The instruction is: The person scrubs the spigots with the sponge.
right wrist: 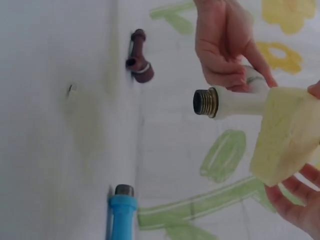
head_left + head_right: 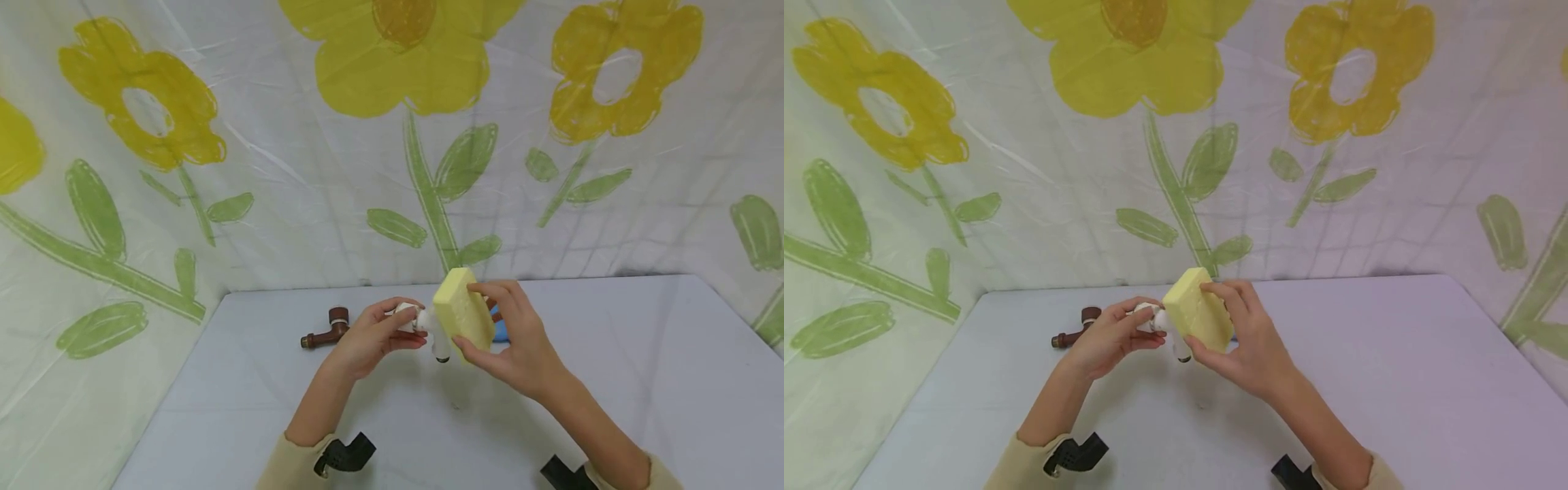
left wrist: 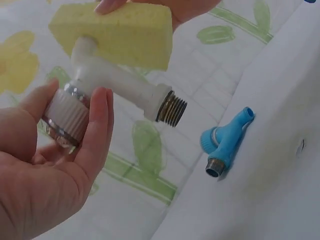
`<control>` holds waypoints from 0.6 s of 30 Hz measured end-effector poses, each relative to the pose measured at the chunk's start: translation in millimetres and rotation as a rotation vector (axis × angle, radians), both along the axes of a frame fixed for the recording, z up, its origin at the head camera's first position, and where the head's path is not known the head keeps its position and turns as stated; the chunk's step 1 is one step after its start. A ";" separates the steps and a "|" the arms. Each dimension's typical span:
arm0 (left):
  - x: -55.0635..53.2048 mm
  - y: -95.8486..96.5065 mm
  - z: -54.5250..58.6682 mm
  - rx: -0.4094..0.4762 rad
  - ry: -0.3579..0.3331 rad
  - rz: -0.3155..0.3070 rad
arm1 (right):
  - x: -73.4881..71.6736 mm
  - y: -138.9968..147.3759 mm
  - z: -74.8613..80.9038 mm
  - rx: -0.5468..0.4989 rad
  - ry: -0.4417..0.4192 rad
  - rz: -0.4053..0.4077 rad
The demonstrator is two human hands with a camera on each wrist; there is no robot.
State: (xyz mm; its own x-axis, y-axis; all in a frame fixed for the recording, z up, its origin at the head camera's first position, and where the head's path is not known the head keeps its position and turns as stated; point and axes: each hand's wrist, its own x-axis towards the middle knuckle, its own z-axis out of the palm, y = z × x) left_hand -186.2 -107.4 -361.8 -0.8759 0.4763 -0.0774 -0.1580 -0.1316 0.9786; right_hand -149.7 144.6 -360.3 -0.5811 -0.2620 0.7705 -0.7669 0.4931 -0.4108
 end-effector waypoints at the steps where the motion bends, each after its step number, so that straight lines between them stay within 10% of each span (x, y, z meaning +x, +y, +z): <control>1: 0.2 0.5 -0.3 0.011 -0.010 0.006 | 0.1 -1.3 -1.2 -0.017 -0.022 0.008; 8: -0.4 2.4 0.3 0.090 -0.091 0.105 | 3.2 -6.9 -4.8 -0.024 -0.185 0.045; 18: 2.2 5.8 0.8 0.109 -0.094 0.070 | 5.8 -6.4 -0.5 -0.067 -0.255 0.028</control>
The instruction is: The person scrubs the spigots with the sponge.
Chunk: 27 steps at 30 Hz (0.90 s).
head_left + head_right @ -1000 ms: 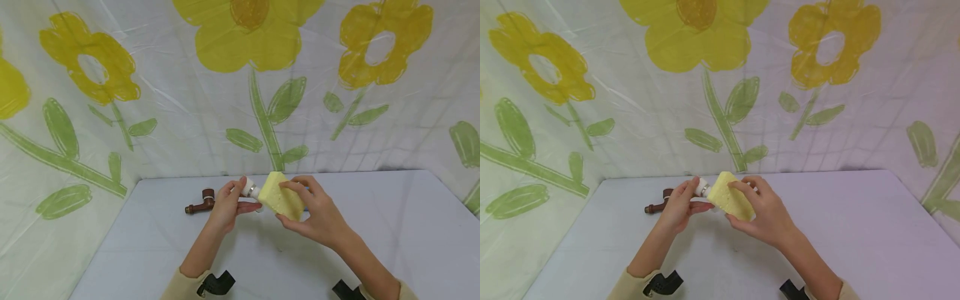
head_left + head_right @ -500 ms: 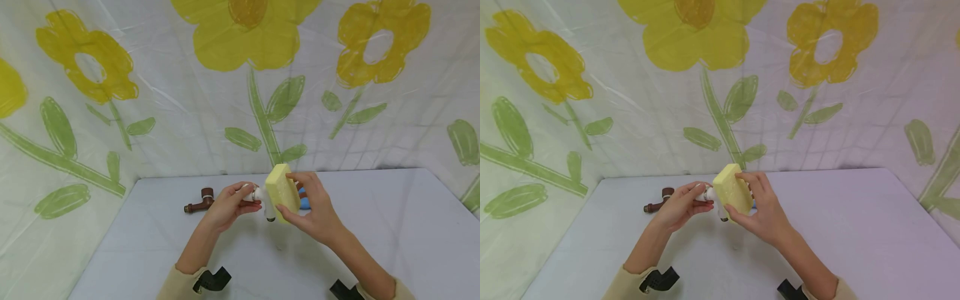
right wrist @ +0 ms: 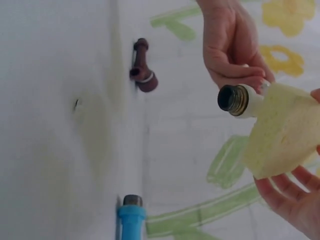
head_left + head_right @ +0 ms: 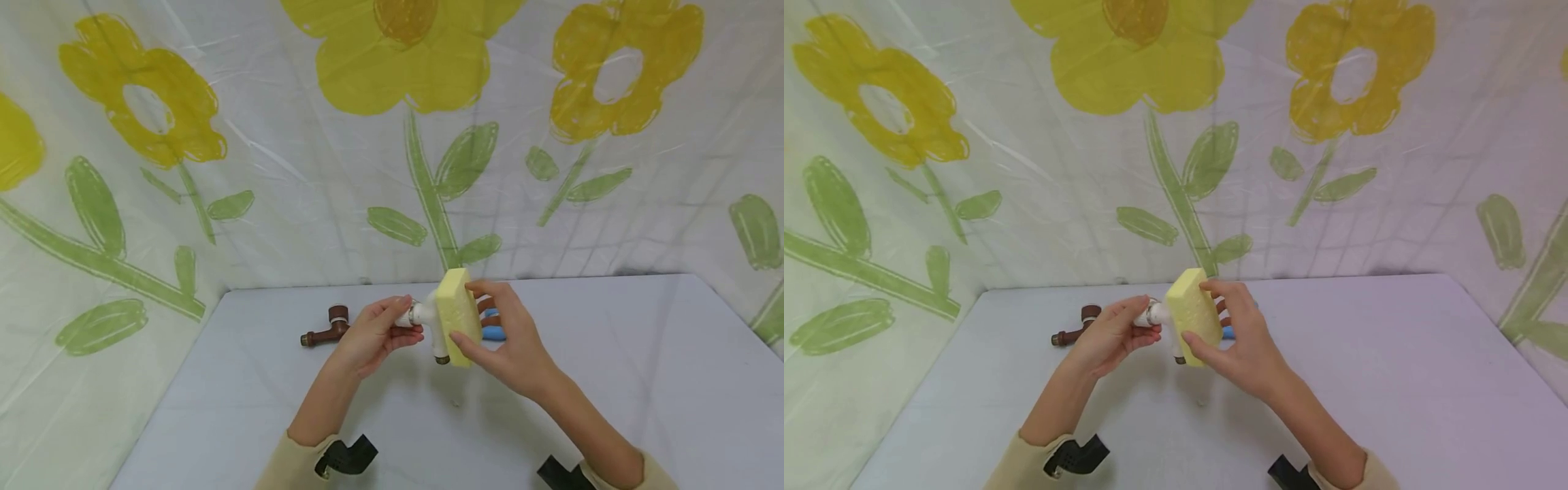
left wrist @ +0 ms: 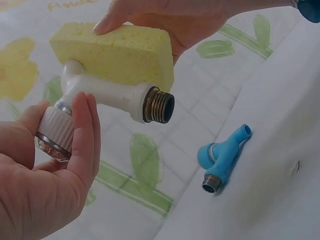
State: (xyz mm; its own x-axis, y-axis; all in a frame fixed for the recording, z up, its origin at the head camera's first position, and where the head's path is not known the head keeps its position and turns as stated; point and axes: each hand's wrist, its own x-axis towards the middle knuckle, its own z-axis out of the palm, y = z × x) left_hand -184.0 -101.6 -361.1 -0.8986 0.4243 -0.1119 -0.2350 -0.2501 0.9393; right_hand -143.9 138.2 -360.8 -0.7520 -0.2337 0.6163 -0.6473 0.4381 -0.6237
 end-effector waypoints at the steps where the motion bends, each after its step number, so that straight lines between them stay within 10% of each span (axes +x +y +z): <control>1: -0.1 -0.4 -0.1 0.002 0.001 0.009 | -0.1 0.3 0.1 0.011 0.002 0.004; 27: -0.3 -4.5 6.5 0.020 -0.017 0.070 | -0.7 -2.1 -3.9 0.063 -0.071 0.025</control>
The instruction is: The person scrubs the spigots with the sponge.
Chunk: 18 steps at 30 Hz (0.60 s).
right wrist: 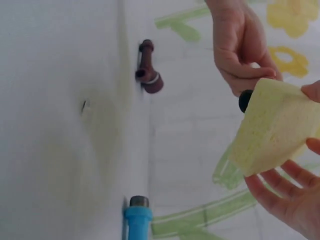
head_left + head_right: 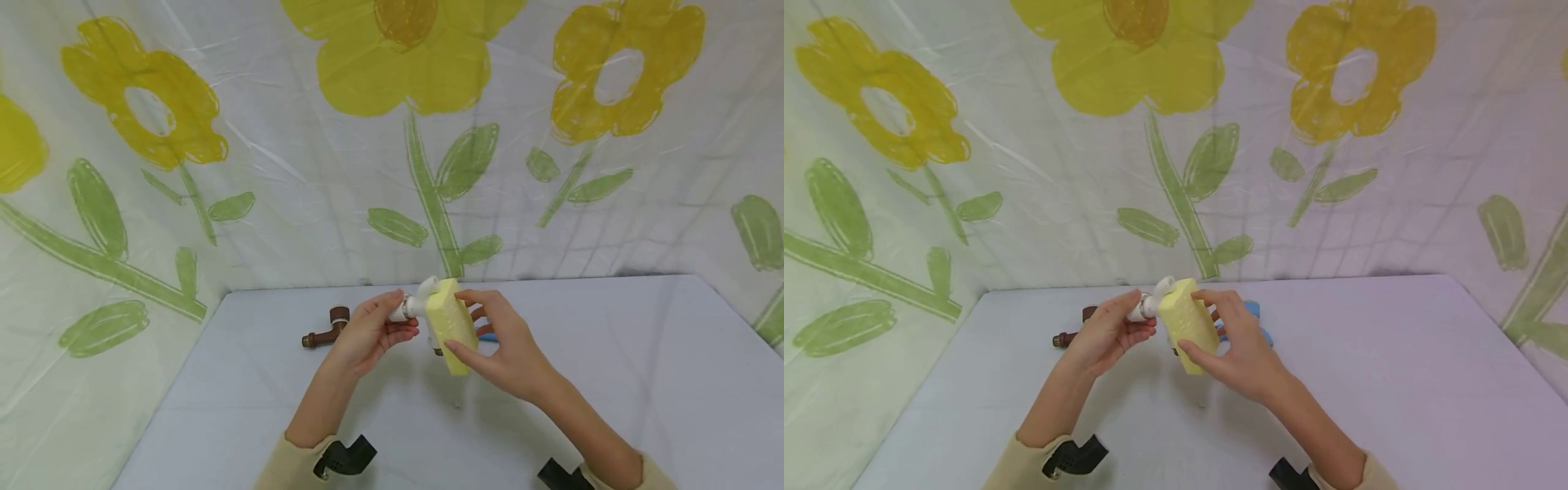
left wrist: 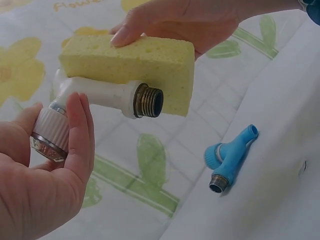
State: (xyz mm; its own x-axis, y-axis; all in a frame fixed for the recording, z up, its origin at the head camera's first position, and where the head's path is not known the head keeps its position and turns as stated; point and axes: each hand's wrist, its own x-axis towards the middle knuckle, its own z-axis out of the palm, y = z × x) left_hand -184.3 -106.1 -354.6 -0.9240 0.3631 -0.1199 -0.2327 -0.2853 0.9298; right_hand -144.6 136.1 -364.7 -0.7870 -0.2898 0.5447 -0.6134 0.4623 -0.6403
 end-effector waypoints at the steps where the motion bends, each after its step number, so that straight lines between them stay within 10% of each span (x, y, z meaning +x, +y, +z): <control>1: 0.4 0.0 0.4 0.004 0.003 -0.007 | -0.2 0.0 0.2 0.000 0.008 -0.004; 18: 2.2 1.5 1.7 0.012 -0.003 0.025 | 0.9 -0.8 -0.6 -0.001 0.046 0.006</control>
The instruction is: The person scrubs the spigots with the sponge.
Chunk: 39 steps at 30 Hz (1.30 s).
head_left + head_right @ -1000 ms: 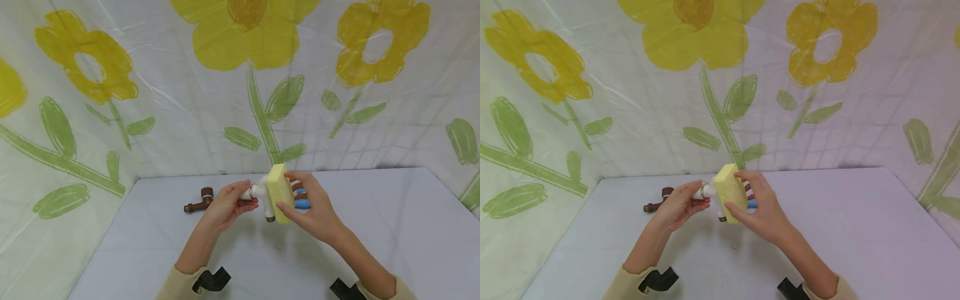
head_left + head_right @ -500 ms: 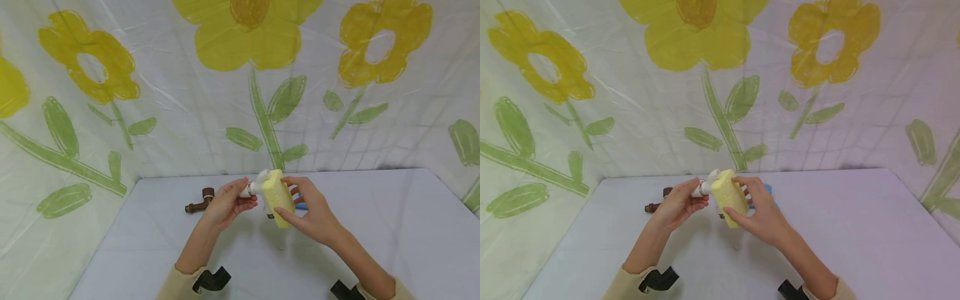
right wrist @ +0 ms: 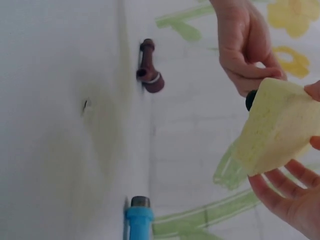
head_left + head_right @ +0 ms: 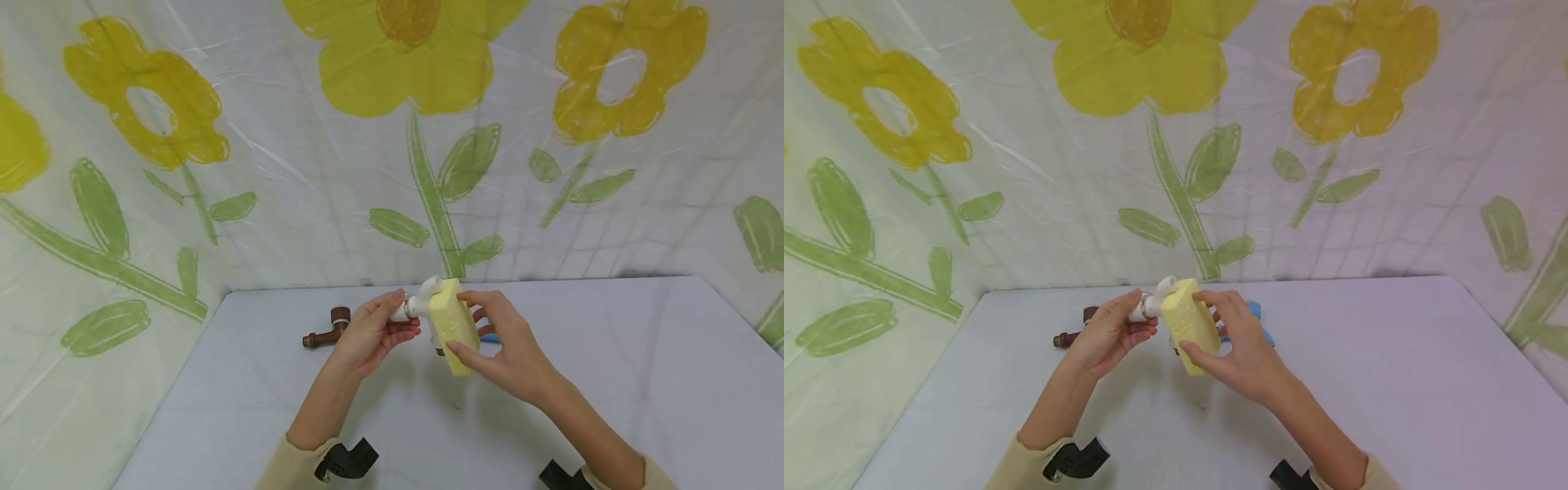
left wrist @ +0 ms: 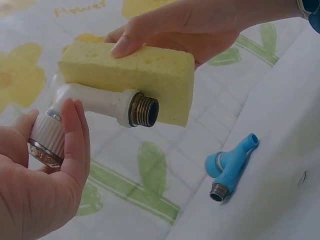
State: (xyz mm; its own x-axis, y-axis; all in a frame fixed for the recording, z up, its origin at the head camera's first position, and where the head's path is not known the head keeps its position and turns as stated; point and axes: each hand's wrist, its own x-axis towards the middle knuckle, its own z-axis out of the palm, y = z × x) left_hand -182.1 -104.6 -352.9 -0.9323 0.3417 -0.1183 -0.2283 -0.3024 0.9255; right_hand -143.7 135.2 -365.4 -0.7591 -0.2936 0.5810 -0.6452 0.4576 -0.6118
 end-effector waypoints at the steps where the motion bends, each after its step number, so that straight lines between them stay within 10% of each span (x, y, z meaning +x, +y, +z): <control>1: 0.1 0.2 0.7 0.001 -0.003 0.012 | 0.1 0.1 -0.2 0.005 -0.005 -0.002; 21: -4.5 -18.8 12.8 0.105 -0.059 0.205 | 0.6 3.6 -0.8 0.125 -0.139 0.075; 29: -2.9 -15.9 9.2 0.112 -0.050 0.172 | -0.3 2.4 -2.1 0.096 -0.059 0.076; 39: 2.5 3.3 -1.4 0.028 0.018 -0.018 | -0.3 5.1 3.0 0.008 -0.017 -0.008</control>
State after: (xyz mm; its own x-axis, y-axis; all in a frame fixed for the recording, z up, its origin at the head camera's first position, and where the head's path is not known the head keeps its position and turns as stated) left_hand -179.6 -101.3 -354.3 -0.9278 0.3617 -0.0918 -0.2175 -0.3243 0.9206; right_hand -144.1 140.4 -362.3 -0.7713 -0.2921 0.5654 -0.6309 0.4679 -0.6189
